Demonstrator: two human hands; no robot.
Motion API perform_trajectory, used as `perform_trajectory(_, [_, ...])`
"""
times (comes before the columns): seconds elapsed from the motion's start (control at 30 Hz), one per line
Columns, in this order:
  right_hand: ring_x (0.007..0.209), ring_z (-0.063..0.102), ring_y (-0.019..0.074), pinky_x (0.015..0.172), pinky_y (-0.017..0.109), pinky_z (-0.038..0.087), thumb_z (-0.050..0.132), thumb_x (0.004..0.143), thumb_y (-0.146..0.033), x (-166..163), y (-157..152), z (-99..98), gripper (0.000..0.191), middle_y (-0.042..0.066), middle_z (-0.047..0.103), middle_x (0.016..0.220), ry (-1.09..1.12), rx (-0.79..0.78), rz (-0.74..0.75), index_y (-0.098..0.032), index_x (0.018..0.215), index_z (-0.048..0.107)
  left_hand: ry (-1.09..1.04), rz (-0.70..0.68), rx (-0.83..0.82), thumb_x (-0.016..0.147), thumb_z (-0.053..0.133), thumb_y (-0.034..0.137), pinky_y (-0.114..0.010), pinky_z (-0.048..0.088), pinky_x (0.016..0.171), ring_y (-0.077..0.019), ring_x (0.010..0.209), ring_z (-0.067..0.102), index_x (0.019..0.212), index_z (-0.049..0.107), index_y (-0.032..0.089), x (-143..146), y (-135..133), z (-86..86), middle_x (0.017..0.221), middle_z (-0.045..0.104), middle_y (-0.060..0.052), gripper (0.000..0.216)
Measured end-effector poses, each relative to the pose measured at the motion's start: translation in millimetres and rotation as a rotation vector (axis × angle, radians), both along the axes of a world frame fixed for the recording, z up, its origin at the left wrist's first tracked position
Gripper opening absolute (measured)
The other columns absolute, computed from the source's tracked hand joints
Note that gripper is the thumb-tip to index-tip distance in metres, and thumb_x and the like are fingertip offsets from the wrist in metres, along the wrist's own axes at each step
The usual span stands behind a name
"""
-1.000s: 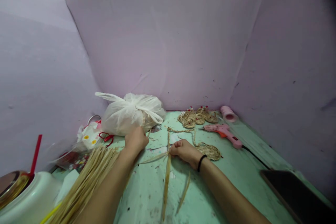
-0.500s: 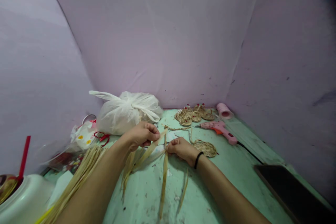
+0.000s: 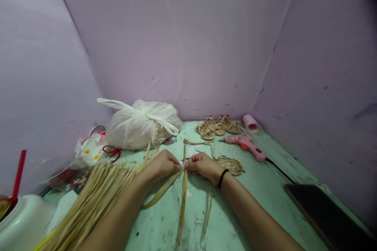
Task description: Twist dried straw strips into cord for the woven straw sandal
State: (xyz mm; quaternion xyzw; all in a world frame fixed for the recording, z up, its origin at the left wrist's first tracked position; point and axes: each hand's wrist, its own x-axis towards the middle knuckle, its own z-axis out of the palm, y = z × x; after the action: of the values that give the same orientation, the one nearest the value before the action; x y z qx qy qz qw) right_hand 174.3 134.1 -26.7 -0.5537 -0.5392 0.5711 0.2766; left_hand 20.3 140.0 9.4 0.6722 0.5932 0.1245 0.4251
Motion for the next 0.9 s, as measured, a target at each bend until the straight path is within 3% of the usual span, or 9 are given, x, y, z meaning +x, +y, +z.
perform_trajectory(0.13, [0.032, 0.020, 0.0020, 0.034, 0.020, 0.011, 0.053, 0.060, -0.014, 0, 0, -0.2, 0.008, -0.008, 0.036, 0.039, 0.009, 0.000, 0.004, -0.014, 0.052, 0.050, 0.018, 0.008, 0.078, 0.057, 0.054, 0.020, -0.021, 0.014, 0.040, -0.0045, 0.040, 0.019, 0.043, 0.052, 0.013, 3, -2, -3.8, 0.037, 0.024, 0.007, 0.016])
perform_trajectory(0.27, [0.033, 0.022, 0.0021, 0.034, 0.019, 0.012, 0.052, 0.059, -0.014, 0, -1, 2.6, 0.007, -0.008, 0.038, 0.039, 0.040, -0.022, -0.006, -0.014, 0.053, 0.050, 0.006, -0.038, 0.133, 0.057, 0.052, 0.017, -0.020, 0.015, 0.041, -0.0045, 0.042, 0.022, 0.043, 0.052, 0.013, 4, -2, -7.3, 0.039, 0.027, 0.006, 0.014])
perform_trajectory(0.57, [0.031, 0.019, 0.0017, 0.033, 0.019, 0.011, 0.050, 0.058, -0.012, 1, -1, 2.0, 0.004, -0.009, 0.036, 0.039, 0.043, -0.014, 0.005, -0.014, 0.054, 0.051, -0.084, 0.102, -0.080, 0.054, 0.058, 0.018, -0.020, 0.020, 0.039, -0.0047, 0.036, 0.027, 0.050, 0.058, 0.010, 11, -1, -3.3, 0.035, 0.037, 0.005, 0.008])
perform_trajectory(0.73, [0.032, 0.024, 0.0016, 0.035, 0.019, 0.014, 0.049, 0.057, -0.008, -1, -2, 5.0, 0.005, -0.008, 0.042, 0.042, 0.046, -0.022, -0.018, -0.013, 0.055, 0.052, -0.052, 0.107, -0.137, 0.052, 0.055, 0.016, -0.021, 0.017, 0.035, -0.0060, 0.032, 0.028, 0.042, 0.048, 0.014, 11, 7, -5.3, 0.031, 0.036, 0.004, 0.013])
perform_trajectory(0.9, [0.033, 0.025, 0.0016, 0.036, 0.019, 0.015, 0.049, 0.057, -0.007, -2, -2, 5.9, 0.007, -0.006, 0.050, 0.043, 0.075, -0.033, -0.031, -0.012, 0.055, 0.053, -0.030, 0.155, -0.397, 0.058, 0.051, 0.014, -0.018, 0.016, 0.032, -0.0050, 0.028, 0.028, 0.043, 0.047, 0.013, 15, 15, -7.2, 0.032, 0.036, 0.003, 0.016])
